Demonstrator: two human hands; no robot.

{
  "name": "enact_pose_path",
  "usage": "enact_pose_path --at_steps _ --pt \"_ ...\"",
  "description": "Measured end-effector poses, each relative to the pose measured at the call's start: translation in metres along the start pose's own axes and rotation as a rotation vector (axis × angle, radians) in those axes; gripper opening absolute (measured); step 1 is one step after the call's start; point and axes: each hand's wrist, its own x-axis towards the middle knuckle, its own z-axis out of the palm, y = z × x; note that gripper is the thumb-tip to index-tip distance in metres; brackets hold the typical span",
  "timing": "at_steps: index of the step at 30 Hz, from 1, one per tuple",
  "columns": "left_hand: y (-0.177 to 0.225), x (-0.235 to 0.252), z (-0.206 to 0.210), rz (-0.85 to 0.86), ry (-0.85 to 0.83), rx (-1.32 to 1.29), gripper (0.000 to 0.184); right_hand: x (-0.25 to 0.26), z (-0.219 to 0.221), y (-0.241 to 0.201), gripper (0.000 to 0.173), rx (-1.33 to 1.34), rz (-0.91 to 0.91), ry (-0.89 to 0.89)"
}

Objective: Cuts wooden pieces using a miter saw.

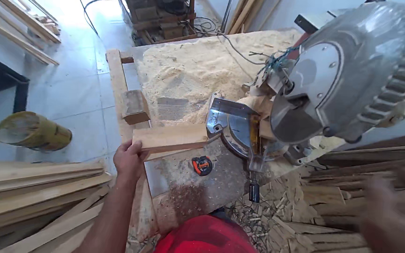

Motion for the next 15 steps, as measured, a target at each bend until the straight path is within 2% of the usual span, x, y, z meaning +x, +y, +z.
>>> enact_pose_path --at_steps 1,3,5,7,9,11,13,15 --pt "-0.007 -0.006 -0.008 0.126 0.040 0.285 0.050 -0.016 0.016 -0.035 0.044 0.040 0.074 -0.089" --pt "-0.013 -0.015 -0.021 0.396 -0.005 0.831 0.079 -0.054 0.053 -0.089 0.035 0.162 0.122 -0.231" --pt "-0.014 -0.009 -0.020 0.594 -0.170 1.136 0.101 -0.093 0.083 -0.118 0.022 0.350 0.077 -0.319" --pt "-0.014 0.015 -0.008 0.756 -0.412 1.320 0.107 -0.120 0.097 -0.130 0.017 0.479 0.034 -0.404" --pt "-0.009 0.039 0.009 0.805 -0.598 1.498 0.113 -0.131 0.099 -0.128 0.017 0.479 0.002 -0.452" --pt "-0.002 0.056 0.027 0.766 -0.699 1.632 0.117 -0.133 0.095 -0.121 0.019 0.422 0.003 -0.458" --pt "0.001 0.066 0.035 0.737 -0.756 1.641 0.113 -0.133 0.088 -0.116 0.019 0.400 0.049 -0.437" --pt "0.006 0.063 0.030 0.680 -0.729 1.539 0.107 -0.136 0.083 -0.117 0.019 0.439 0.123 -0.415"
